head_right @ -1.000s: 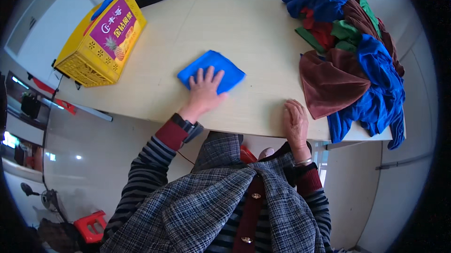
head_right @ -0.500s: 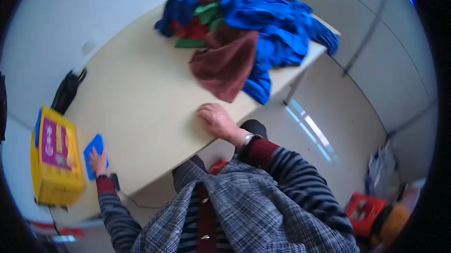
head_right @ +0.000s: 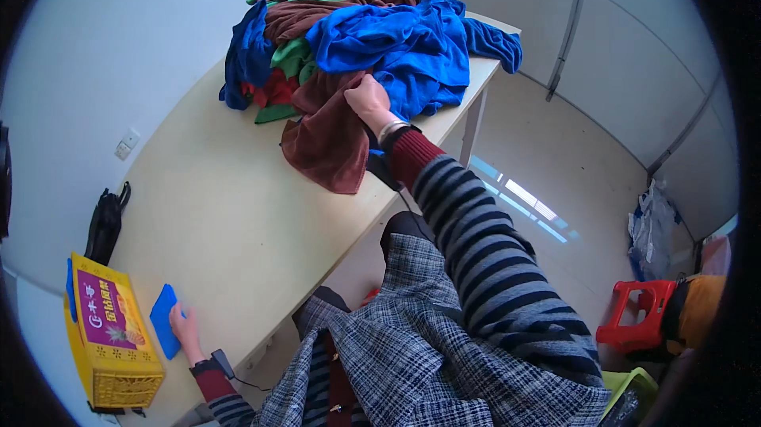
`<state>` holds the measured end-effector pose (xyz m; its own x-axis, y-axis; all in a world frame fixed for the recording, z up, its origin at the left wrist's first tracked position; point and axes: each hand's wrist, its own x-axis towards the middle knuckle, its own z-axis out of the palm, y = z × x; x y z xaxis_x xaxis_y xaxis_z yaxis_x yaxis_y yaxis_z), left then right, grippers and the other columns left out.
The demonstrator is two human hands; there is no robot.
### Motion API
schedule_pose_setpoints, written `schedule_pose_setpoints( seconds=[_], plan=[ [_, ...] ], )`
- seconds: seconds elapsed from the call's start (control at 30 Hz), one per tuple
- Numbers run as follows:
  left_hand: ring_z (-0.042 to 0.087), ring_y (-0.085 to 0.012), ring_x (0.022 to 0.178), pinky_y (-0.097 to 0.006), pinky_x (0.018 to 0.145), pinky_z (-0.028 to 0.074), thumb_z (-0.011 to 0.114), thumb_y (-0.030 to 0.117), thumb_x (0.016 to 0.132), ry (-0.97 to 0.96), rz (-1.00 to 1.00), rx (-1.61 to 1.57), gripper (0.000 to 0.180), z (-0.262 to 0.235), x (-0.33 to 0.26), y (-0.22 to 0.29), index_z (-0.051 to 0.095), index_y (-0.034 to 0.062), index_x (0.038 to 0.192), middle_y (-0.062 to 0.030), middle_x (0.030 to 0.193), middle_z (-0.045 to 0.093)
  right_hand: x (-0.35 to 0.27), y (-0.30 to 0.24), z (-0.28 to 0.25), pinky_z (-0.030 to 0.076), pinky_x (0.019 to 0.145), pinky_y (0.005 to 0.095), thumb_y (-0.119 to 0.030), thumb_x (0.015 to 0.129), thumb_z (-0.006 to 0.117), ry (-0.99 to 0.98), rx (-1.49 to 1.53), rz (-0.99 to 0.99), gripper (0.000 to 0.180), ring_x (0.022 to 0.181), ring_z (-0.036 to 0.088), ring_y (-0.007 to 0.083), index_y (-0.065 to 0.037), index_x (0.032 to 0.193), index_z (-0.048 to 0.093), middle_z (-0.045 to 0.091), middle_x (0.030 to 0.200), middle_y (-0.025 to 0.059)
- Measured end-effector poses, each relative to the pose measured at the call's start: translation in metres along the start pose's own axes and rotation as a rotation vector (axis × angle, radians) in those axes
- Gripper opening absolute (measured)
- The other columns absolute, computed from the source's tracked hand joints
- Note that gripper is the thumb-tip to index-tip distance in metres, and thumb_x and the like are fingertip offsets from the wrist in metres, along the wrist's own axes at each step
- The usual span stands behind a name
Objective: Folding various colored pieces of fabric on a table in an industrial workspace.
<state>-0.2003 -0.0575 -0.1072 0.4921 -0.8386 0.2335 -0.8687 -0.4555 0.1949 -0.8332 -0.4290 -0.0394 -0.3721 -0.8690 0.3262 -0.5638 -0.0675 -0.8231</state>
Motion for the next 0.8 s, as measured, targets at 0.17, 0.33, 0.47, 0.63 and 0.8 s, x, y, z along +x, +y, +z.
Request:
schedule_pose_setpoints(
  seconds=[0.17, 0.33, 0.47, 0.63, 0.8],
  plan=[
    [0.056, -0.0359, 0.122, -0.041, 0.107, 0.042, 0.072, 0.015, 0.085, -0.035, 0.149, -0.143, 0.037, -0.017, -0.011, 0.078, 0.064, -0.0021, 0.117, -0.0188, 0.123, 0.065, -0.035, -0.036, 0.03, 0.057, 0.066, 0.0435, -0.018, 0.083, 0.067, -0.318, 0.555, 0.177, 0.016, 0.067, 0.07, 0.034, -0.004, 0.09, 0.069, 0.072, 0.077, 0.0168],
    [0.06, -0.0354, 0.117, -0.041, 0.102, 0.047, 0.071, 0.011, 0.085, -0.096, 0.35, -0.289, 0.035, -0.042, -0.023, 0.174, 0.065, -0.0002, 0.118, -0.0191, 0.122, 0.066, -0.045, -0.044, 0.019, 0.056, 0.064, 0.0362, -0.018, 0.086, 0.067, 0.104, 0.401, -0.085, 0.016, 0.064, 0.068, 0.0268, -0.004, 0.094, 0.068, 0.07, 0.077, 0.0154],
    [0.064, -0.0351, 0.113, -0.041, 0.098, 0.05, 0.071, 0.009, 0.085, -0.15, 0.44, -0.35, 0.034, -0.038, -0.041, 0.203, 0.066, 0.0011, 0.118, -0.019, 0.119, 0.067, -0.022, -0.032, -0.002, 0.056, 0.07, 0.0387, -0.023, 0.085, 0.067, 0.211, -0.01, -0.084, 0.018, 0.076, 0.069, 0.0319, -0.007, 0.093, 0.069, 0.072, 0.086, 0.017],
    [0.066, -0.0346, 0.11, -0.041, 0.096, 0.051, 0.071, 0.011, 0.085, -0.231, 0.419, -0.394, 0.032, -0.026, -0.053, 0.213, 0.068, 0.0011, 0.116, -0.0186, 0.116, 0.069, 0.009, -0.012, -0.018, 0.057, 0.073, 0.0404, -0.028, 0.084, 0.066, -0.059, 0.037, 0.038, 0.021, 0.084, 0.071, 0.0323, -0.009, 0.092, 0.071, 0.073, 0.092, 0.018],
    [0.065, -0.0344, 0.112, -0.041, 0.097, 0.051, 0.071, 0.009, 0.085, -0.296, 0.406, -0.376, 0.041, -0.016, -0.057, 0.205, 0.064, 0.0023, 0.125, -0.0192, 0.121, 0.067, -0.057, -0.081, 0.002, 0.054, 0.059, 0.0296, -0.013, 0.09, 0.067, -0.48, 0.453, -0.366, 0.013, 0.067, 0.065, 0.0145, -0.003, 0.098, 0.066, 0.063, 0.076, 0.0057]
  ],
)
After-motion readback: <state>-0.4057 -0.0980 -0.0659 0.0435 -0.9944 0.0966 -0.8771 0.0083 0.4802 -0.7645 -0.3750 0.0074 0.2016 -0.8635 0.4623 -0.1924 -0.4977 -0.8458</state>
